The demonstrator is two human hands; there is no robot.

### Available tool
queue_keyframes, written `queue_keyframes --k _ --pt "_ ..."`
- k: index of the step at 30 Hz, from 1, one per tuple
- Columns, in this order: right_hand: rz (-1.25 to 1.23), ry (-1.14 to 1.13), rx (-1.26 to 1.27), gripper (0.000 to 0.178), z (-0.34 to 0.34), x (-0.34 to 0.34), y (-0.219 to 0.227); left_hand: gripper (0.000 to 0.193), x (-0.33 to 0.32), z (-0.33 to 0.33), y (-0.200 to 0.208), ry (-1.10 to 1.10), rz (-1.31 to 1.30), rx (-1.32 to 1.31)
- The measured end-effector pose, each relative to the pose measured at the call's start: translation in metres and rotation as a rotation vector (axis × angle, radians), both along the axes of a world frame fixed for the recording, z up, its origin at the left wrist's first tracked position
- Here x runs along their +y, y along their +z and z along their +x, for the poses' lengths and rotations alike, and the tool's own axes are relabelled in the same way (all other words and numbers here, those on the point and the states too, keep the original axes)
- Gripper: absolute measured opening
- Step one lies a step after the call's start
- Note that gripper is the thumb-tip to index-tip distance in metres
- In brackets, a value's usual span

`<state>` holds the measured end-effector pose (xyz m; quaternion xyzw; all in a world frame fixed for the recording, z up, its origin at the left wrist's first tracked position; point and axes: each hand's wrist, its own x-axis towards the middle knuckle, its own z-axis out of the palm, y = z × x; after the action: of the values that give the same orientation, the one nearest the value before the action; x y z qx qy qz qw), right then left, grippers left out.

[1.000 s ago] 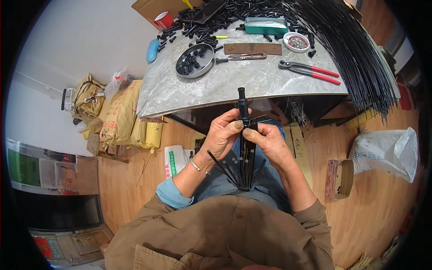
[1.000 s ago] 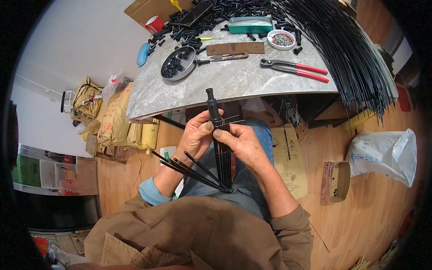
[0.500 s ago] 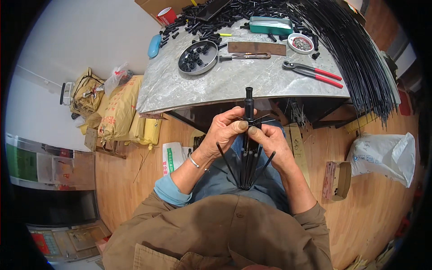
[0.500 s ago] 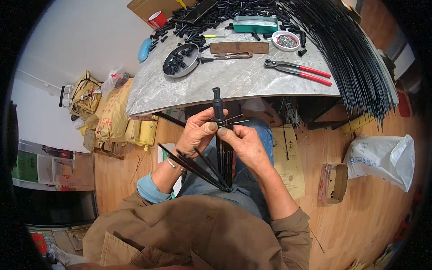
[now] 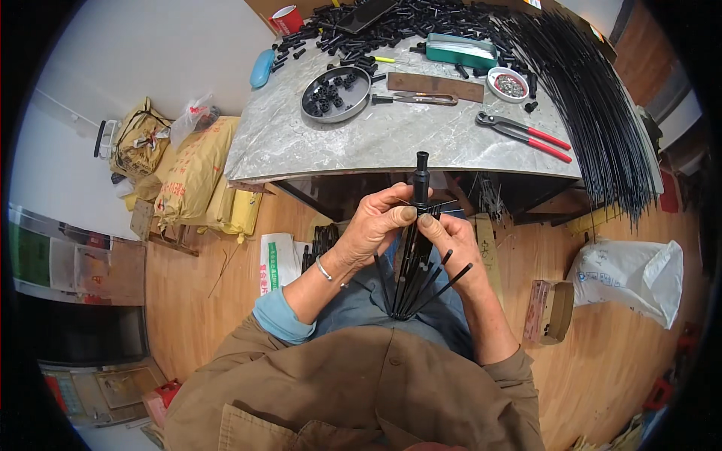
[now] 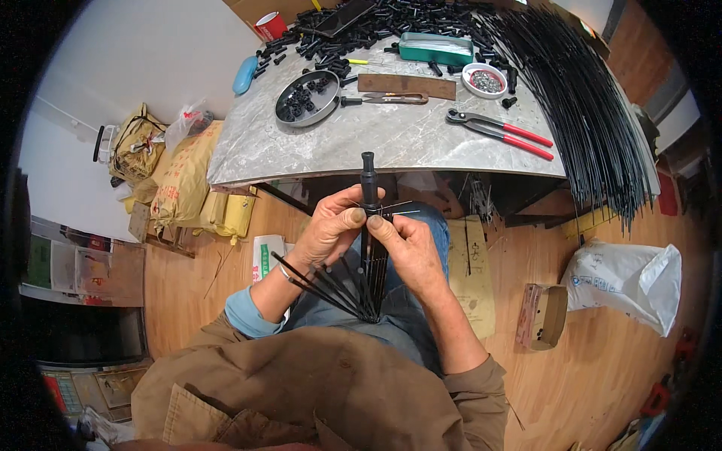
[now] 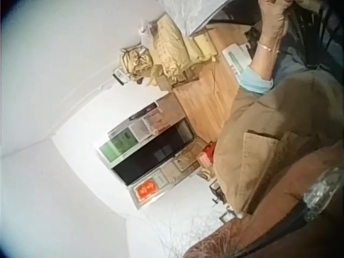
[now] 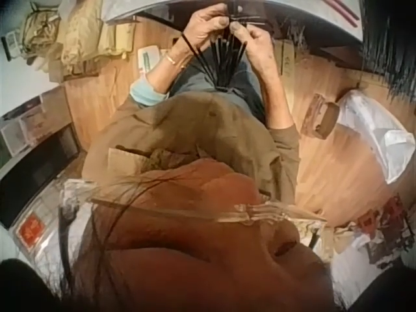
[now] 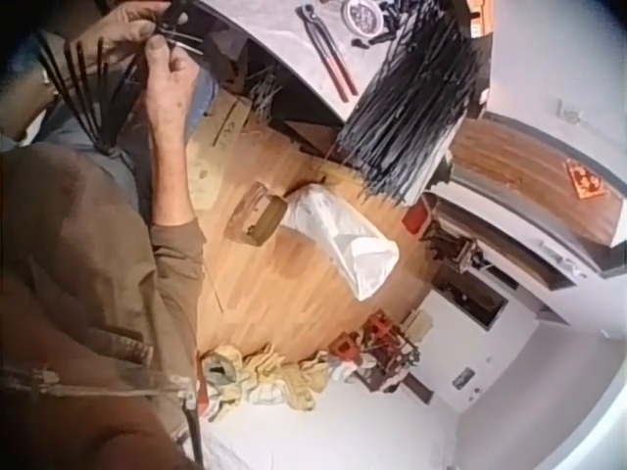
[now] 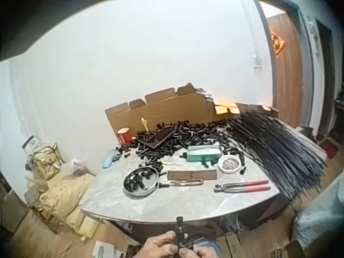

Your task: Assembling components by inserting black rods into a plastic hub and using pliers to manipulate parts.

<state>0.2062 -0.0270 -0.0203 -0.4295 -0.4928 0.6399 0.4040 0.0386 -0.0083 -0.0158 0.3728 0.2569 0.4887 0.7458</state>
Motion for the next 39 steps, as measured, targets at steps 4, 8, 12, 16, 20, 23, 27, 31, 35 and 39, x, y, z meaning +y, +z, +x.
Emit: queue_keyframes --k 4,8,12,16,20,23,27,31,35,39 --pt "-0.029 0.01 0.068 0.031 0.0 -0.002 0.008 0.045 -0.001 -0.002 0.002 -0.009 -0.008 -0.009" --pt "-0.081 0.07 0.184 0.032 0.001 0.003 0.003 0.045 0.002 -0.003 0.005 -0.043 0.057 0.061" --pt "-0.082 0.098 0.164 0.033 0.004 0.003 0.007 0.046 0.003 -0.007 0.004 -0.081 0.031 0.057" --pt "-0.079 0.011 0.15 0.032 -0.003 -0.001 0.008 0.046 -0.001 -0.001 0.0 0.01 0.036 0.076" --pt "-0.031 -0.062 0.043 0.031 -0.002 -0.006 0.011 0.045 -0.006 0.004 0.001 0.069 0.029 0.081" --pt "-0.054 -0.006 0.123 0.032 0.001 -0.002 0.013 0.044 -0.001 0.003 0.001 0.045 0.019 0.064" --pt "-0.106 -0.028 -0.006 0.033 0.002 -0.005 0.026 0.041 -0.002 0.001 0.003 0.048 0.046 0.103" --pt "-0.049 -0.007 0.045 0.032 0.005 -0.001 0.017 0.041 -0.001 0.001 0.005 0.027 0.066 0.169" --pt "-0.08 0.046 0.161 0.031 0.007 0.004 0.0 0.043 0.001 0.0 0.012 -0.004 0.142 0.225" --pt "-0.08 0.092 0.122 0.032 0.012 0.009 -0.008 0.045 0.001 0.0 0.013 -0.036 0.114 0.195"
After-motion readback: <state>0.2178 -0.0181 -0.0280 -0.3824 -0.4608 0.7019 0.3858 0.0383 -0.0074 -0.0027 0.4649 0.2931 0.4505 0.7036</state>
